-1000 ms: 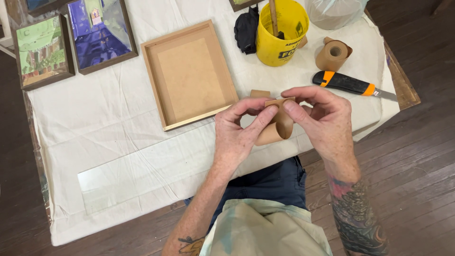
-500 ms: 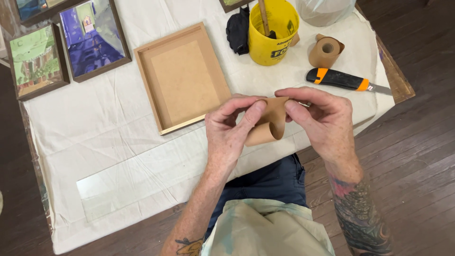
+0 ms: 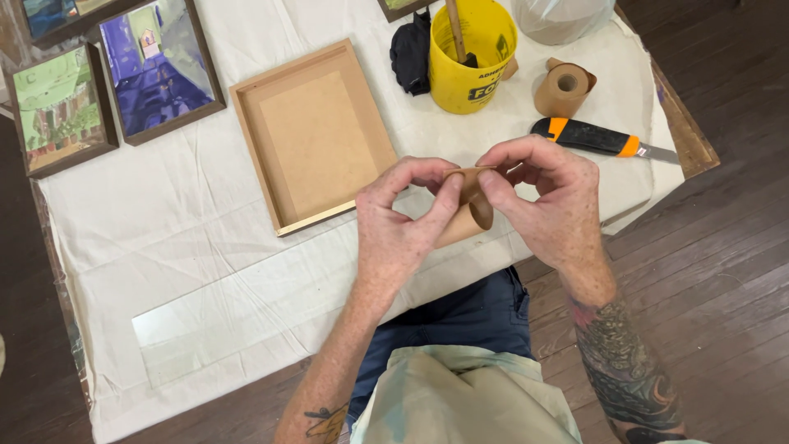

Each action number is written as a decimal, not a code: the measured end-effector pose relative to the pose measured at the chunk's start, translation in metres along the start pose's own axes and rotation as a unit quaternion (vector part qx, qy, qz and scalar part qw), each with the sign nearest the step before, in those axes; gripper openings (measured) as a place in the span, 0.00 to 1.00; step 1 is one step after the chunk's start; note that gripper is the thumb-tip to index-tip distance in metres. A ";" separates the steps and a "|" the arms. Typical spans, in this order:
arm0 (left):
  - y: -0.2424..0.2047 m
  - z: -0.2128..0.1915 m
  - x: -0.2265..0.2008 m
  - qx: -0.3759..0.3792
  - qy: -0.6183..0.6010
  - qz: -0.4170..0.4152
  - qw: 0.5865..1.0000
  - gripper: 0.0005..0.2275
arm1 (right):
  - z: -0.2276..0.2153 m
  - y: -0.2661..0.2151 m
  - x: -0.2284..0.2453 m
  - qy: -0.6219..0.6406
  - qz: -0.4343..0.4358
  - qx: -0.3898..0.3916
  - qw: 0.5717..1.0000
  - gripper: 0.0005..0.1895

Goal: Lining the interior of a wooden frame with adhesive material, trimming it with a utility knife, and smoothing it down.

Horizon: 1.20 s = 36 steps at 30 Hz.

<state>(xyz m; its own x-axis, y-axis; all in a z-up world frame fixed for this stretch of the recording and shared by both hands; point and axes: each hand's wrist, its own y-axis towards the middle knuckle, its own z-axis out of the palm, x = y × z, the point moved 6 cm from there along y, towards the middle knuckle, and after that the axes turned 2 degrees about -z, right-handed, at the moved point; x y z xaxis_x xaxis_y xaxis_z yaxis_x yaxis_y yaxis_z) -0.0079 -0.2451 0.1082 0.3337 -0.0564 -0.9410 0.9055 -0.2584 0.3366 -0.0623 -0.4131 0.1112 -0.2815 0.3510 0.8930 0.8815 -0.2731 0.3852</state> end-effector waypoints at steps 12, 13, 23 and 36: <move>0.001 0.006 -0.003 0.029 0.062 0.034 0.997 0.05 | 0.006 0.004 0.020 -0.058 -0.065 0.025 0.996 0.05; 0.002 0.005 -0.004 0.031 0.061 0.034 0.997 0.05 | 0.007 0.005 0.019 -0.059 -0.064 0.022 0.996 0.05; 0.003 -0.008 0.006 0.060 0.025 0.038 0.997 0.03 | -0.022 -0.005 -0.001 -0.122 -0.072 -0.033 0.989 0.07; -0.001 0.006 -0.002 0.038 0.281 0.169 0.944 0.11 | 0.012 -0.008 0.015 -0.086 -0.040 0.016 0.995 0.06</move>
<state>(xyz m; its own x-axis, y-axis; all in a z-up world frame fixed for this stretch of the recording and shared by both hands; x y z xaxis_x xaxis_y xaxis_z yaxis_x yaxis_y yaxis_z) -0.0109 -0.2502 0.1091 0.7056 0.3666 -0.6064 0.7084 -0.3868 0.5904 -0.0688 -0.3952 0.1187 -0.2852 0.5194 0.8055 0.8713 -0.2097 0.4437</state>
